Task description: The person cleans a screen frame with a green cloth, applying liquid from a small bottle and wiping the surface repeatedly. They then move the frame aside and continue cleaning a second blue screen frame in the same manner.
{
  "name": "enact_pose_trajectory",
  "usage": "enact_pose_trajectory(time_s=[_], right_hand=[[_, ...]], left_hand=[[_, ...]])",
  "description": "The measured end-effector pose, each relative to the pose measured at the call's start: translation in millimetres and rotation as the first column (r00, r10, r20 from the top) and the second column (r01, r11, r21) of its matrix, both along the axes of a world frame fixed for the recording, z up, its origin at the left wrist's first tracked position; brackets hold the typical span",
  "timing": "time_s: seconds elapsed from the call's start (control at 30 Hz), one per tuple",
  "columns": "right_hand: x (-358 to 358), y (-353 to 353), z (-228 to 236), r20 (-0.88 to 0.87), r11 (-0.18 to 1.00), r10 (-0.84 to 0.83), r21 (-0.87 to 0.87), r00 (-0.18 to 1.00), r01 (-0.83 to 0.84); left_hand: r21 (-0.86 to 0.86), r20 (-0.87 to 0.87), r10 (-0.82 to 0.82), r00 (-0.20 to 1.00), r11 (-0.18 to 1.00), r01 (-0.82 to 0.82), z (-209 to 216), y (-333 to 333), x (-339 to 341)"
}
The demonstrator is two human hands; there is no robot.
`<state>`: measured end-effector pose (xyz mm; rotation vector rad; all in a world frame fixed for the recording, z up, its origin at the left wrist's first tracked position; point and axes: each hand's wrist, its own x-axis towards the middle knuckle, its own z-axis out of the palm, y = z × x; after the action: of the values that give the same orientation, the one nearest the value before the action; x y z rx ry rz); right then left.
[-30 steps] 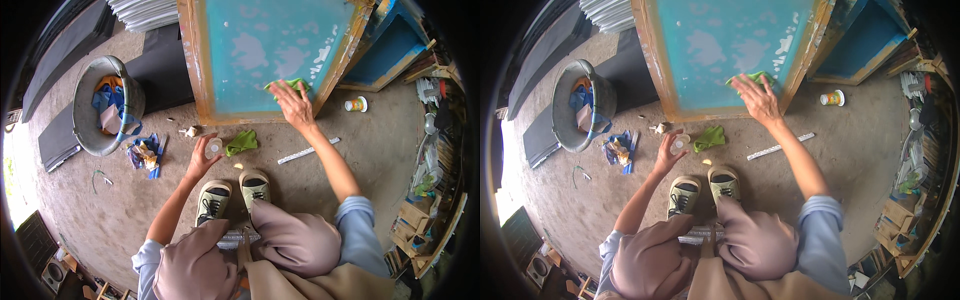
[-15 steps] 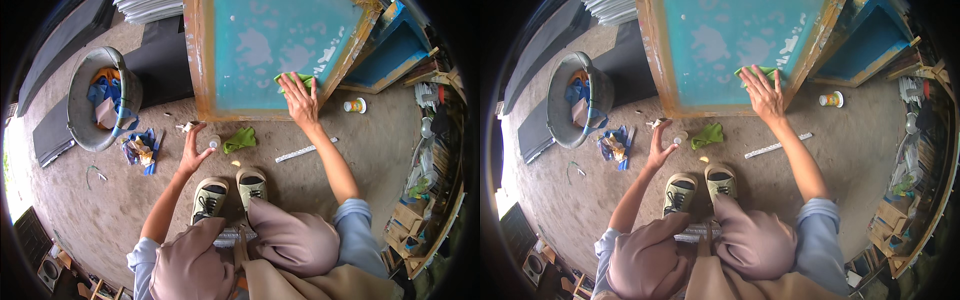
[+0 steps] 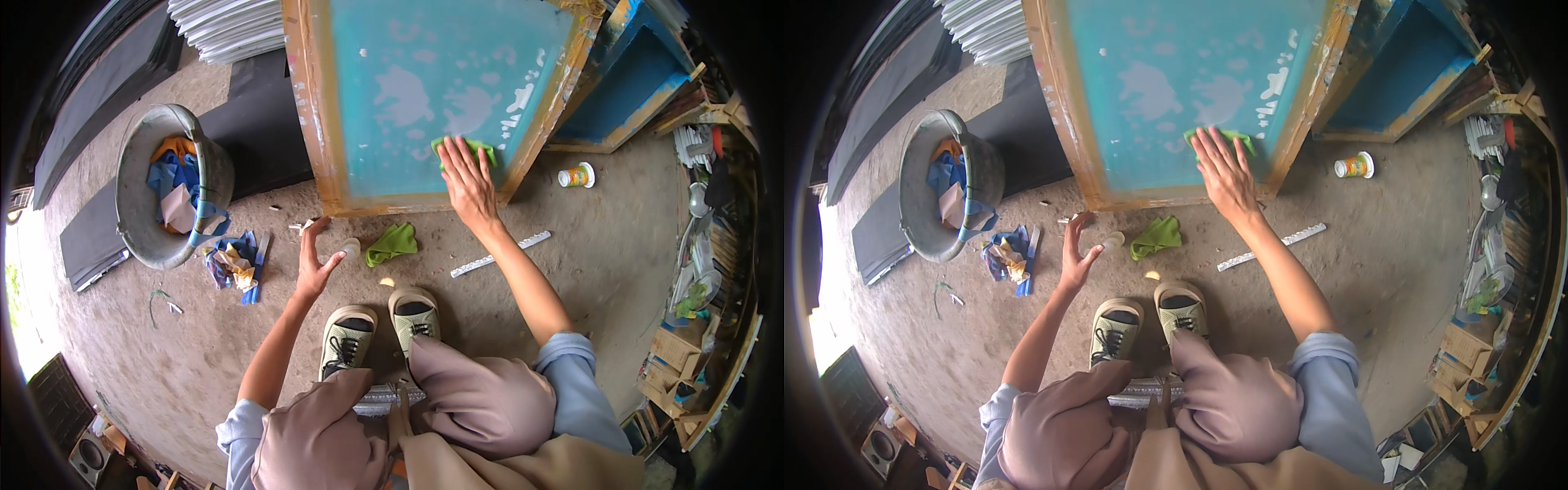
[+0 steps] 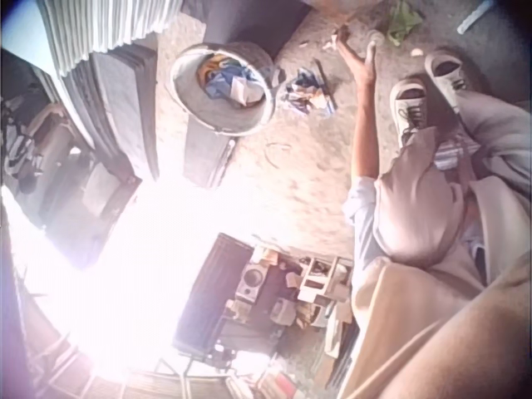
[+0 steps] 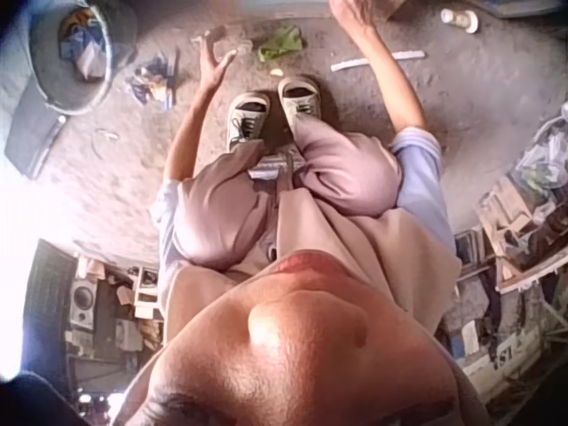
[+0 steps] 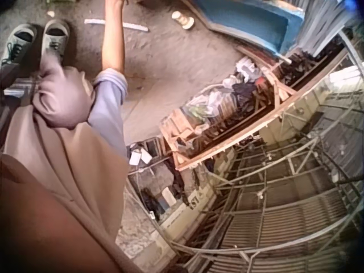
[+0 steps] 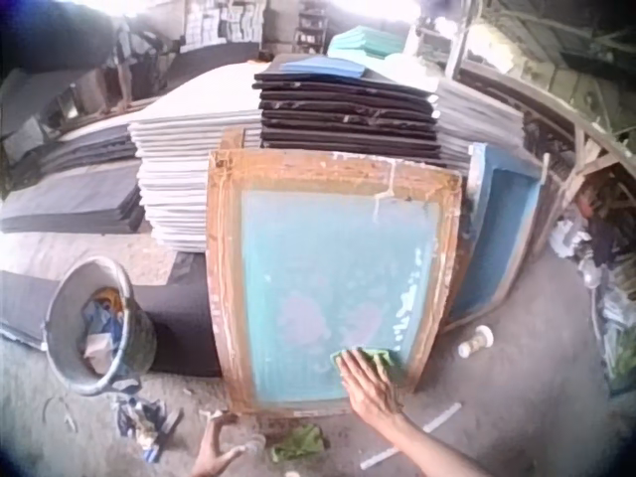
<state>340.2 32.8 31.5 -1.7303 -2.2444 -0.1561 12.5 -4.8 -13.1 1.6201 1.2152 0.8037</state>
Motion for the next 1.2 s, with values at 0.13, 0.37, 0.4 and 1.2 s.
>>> enact_pose_trajectory(time_s=[0.13, 0.37, 0.4, 1.2], right_hand=[[-18, 27, 11, -0.107, 0.993, -0.059, 0.098, 0.992, 0.07], [-10, 16, -2, -0.021, 0.997, -0.029, 0.067, 0.999, 0.03], [-20, 25, 13, -0.027, 0.994, -0.057, 0.09, 0.998, 0.059], [81, -6, -7, 0.192, 0.992, 0.12, 0.006, 0.974, -0.123]], left_hand=[[-0.018, 0.015, 0.028, 1.0, 0.999, -0.027, -2, -5, -1], [-0.088, 0.127, 0.134, 0.983, 0.988, -0.124, -1, 8, -8], [-0.107, 0.128, 0.148, 0.981, 0.985, -0.134, -3, 6, -8], [-0.12, 0.162, 0.176, 0.971, 0.98, -0.158, -7, -1, -20]])
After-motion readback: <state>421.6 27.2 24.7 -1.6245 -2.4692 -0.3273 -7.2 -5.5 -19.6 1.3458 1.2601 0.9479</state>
